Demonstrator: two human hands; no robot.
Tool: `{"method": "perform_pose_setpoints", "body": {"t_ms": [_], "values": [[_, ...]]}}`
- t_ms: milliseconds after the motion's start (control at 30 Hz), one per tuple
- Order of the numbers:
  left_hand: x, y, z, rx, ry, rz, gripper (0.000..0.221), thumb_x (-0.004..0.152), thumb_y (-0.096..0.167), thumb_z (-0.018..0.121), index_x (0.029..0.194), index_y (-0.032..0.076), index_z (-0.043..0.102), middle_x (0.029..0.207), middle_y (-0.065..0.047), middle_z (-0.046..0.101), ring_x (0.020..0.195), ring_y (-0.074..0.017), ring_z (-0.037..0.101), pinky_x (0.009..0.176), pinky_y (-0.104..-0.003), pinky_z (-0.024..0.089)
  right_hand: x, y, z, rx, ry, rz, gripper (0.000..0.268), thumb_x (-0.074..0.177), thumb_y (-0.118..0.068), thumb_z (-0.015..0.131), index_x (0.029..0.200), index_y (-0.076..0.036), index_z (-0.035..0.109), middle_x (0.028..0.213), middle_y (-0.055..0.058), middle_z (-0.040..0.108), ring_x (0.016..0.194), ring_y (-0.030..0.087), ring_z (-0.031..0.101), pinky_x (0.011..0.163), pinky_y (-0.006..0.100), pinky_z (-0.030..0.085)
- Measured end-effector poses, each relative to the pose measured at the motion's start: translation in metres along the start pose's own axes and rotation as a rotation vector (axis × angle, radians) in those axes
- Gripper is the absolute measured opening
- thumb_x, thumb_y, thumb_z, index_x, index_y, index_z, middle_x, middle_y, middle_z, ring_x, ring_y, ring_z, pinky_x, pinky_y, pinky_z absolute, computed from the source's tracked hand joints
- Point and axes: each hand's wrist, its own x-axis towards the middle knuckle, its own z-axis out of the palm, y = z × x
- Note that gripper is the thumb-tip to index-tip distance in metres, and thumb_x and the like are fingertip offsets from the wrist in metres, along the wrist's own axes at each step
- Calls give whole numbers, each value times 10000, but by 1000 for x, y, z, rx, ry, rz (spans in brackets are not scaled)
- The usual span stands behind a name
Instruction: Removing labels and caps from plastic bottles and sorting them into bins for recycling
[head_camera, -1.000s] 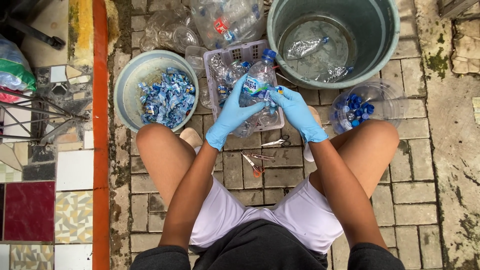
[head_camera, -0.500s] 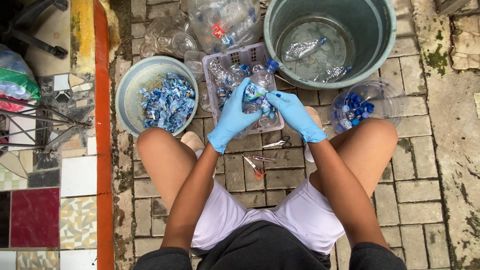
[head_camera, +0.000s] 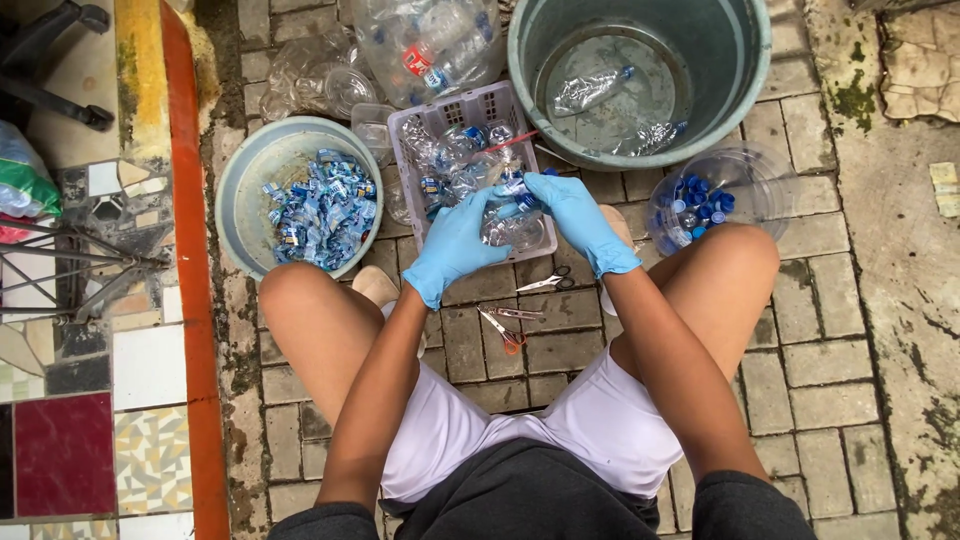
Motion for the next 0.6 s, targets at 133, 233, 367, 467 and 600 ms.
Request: {"method": "perform_pose_setpoints", "body": {"t_ms": [133, 233, 367, 467, 600], "values": [[-1, 0, -1, 100, -48, 30, 913, 678, 485, 851, 1434, 165, 452, 1291, -89, 648, 1217, -312, 625, 923, -432, 436, 2, -1, -6, -45, -6, -32, 469, 999, -258, 621, 1322, 81, 645, 1249, 322, 655, 1229, 431, 574, 1048, 577, 487], [-4, 7, -6, 117, -134, 57, 950, 652, 505, 837, 1403, 52, 471, 1259, -158, 669, 1158, -353, 654, 922, -424, 432, -4, -11, -7, -87, -38, -14, 390, 1005, -365, 661, 1309, -125, 709, 1274, 90, 716, 1229, 195, 643, 1055, 396, 520], [-9, 19, -19, 78, -220, 103, 966, 653, 480, 851, 1403, 16, 456, 1161, -197, 696, 1052, -394, 679, 907, -449, 427, -14, -30, -10, -248, -72, -115, 425, 1032, -222, 576, 1348, 55, 636, 1320, 305, 639, 1277, 440, 579, 1101, 542, 455], [-12, 20, -27, 49, -262, 108, 975, 636, 479, 866, 1404, 32, 464, 1012, -169, 695, 960, -397, 687, 878, -464, 436, -14, -30, -14, -207, -103, -125, 417, 1027, -228, 593, 1349, 31, 644, 1326, 266, 646, 1288, 392, 575, 1098, 508, 461], [-17, 20, -40, 1, -349, 89, 1049, 651, 473, 875, 1487, 32, 419, 1158, -205, 710, 1077, -412, 682, 947, -483, 456, 4, -9, -30, -276, -158, -14, 421, 994, -389, 643, 1273, -85, 722, 1190, 138, 735, 1097, 257, 685, 951, 367, 553]]}}
